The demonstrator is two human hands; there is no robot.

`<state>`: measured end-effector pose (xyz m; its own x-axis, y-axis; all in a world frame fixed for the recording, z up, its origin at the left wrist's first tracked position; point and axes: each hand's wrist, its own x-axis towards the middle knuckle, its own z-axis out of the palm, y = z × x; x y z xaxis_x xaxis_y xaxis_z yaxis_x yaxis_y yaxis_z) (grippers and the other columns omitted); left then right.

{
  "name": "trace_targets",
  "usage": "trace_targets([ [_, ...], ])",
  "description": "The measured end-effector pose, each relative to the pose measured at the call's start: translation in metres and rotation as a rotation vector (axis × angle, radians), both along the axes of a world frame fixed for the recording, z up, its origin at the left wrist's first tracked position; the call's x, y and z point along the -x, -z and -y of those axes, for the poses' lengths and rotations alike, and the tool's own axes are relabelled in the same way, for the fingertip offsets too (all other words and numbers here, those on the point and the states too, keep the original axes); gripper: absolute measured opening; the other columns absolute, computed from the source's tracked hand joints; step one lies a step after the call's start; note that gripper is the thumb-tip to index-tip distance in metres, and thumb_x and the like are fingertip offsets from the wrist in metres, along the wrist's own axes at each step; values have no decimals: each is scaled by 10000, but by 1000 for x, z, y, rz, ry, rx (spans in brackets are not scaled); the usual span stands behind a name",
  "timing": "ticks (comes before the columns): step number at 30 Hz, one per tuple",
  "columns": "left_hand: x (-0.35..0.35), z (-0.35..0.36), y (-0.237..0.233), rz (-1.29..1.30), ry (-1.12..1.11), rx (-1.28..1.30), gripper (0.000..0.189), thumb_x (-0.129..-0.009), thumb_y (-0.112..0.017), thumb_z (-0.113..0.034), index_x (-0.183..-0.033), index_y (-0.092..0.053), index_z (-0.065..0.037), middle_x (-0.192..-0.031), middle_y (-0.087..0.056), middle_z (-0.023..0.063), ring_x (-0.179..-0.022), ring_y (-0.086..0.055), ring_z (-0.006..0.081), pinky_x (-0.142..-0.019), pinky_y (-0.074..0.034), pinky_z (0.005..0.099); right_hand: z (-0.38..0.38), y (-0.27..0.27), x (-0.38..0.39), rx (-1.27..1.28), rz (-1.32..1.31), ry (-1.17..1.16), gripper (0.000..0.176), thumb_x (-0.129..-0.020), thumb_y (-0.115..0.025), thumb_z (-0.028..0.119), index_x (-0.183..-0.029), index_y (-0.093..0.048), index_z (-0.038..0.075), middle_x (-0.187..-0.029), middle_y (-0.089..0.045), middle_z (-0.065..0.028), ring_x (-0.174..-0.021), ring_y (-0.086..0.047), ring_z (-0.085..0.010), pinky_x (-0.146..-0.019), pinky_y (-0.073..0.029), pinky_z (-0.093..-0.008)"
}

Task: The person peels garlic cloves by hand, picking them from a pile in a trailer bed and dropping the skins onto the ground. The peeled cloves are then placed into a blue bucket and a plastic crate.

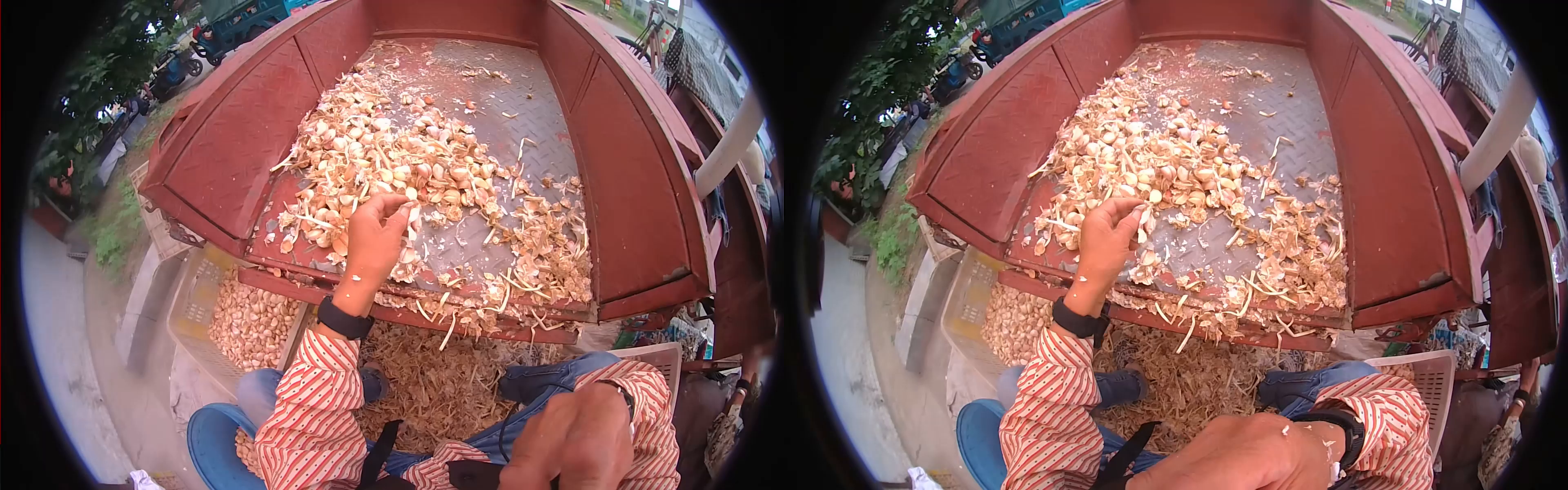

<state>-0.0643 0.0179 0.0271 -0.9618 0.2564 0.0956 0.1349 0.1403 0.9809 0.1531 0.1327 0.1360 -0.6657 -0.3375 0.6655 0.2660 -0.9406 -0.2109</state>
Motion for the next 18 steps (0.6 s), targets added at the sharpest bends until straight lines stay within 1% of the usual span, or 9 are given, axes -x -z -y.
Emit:
trace_targets([
  [2, -7, 4, -5, 204, 5, -283, 150, -868, -561, -76, -1007, -581, -24, -818, -602, -3, -669, -564, 51, -592, -493, 188, -16, 7, 10, -131, -10, 170, 112, -805, -606, -10, -875, -518, -19, -828, -597, -215, -629, -601, -250, -506, -494, -324],
  [5, -20, 6, -2, 249, 40, -490, 170, -864, -568, -63, -1032, -563, -32, -849, -612, 16, -705, -581, 72, -621, -505, 202, -34, 9, 52, -562, 69, 484, 141, -868, -546, 87, -950, -513, -22, -875, -557, -140, -758, -594, -177, -631, -489, -273],
  [6, -25, 6, -3, 256, 71, -565, 181, -867, -555, -35, -1047, -549, -37, -899, -618, 36, -761, -599, 91, -659, -518, 223, -41, 28, 76, -712, 162, 620, 151, -865, -537, 82, -983, -484, 4, -866, -548, -101, -749, -595, -154, -617, -492, -264],
  [7, -32, 4, -5, 270, 82, -593, 187, -863, -562, -39, -1050, -552, -30, -904, -616, 37, -774, -597, 91, -667, -517, 223, -45, 44, 93, -965, 389, 747, 179, -873, -549, 130, -1000, -491, 18, -904, -552, -71, -729, -584, -117, -594, -481, -227],
  [8, -40, 3, -7, 285, 94, -620, 194, -860, -569, -43, -1052, -555, -24, -910, -615, 38, -787, -596, 91, -674, -517, 222, -50, 61, 110, -1081, 386, 792, 200, -877, -555, 164, -999, -491, 18, -936, -547, -49, -701, -567, -89, -562, -470, -204],
  [11, -59, -4, -2, 257, 131, -640, 183, -856, -578, -41, -1035, -567, -4, -917, -617, 42, -800, -588, 89, -698, -500, 220, -54, 81, 124, -1365, 283, 699, 187, -873, -563, 149, -986, -488, 21, -862, -553, -21, -656, -542, -67, -520, -445, -194],
  [14, -68, -11, 5, 163, 116, -582, 161, -846, -583, -22, -1002, -578, 18, -908, -623, 46, -792, -578, 80, -701, -480, 210, -60, 85, 125, -1444, 164, 637, 224, -858, -616, 174, -982, -495, 33, -747, -535, 31, -613, -492, -13, -519, -413, -159],
  [17, -71, -5, 10, 281, 220, -630, 173, -837, -591, -17, -1005, -577, 21, -900, -625, 54, -784, -582, 80, -690, -480, 203, -70, 87, 127, -1575, -22, 698, 215, -835, -644, 136, -965, -508, 32, -638, -490, 70, -578, -437, 12, -507, -362, -145],
  [18, -70, -2, 9, 307, 273, -610, 176, -836, -596, -22, -1004, -575, 25, -889, -627, 60, -759, -588, 86, -664, -485, 203, -69, 88, 123, -1518, 19, 692, 174, -817, -641, 94, -923, -526, 19, -637, -478, 73, -582, -412, 18, -494, -324, -153],
])
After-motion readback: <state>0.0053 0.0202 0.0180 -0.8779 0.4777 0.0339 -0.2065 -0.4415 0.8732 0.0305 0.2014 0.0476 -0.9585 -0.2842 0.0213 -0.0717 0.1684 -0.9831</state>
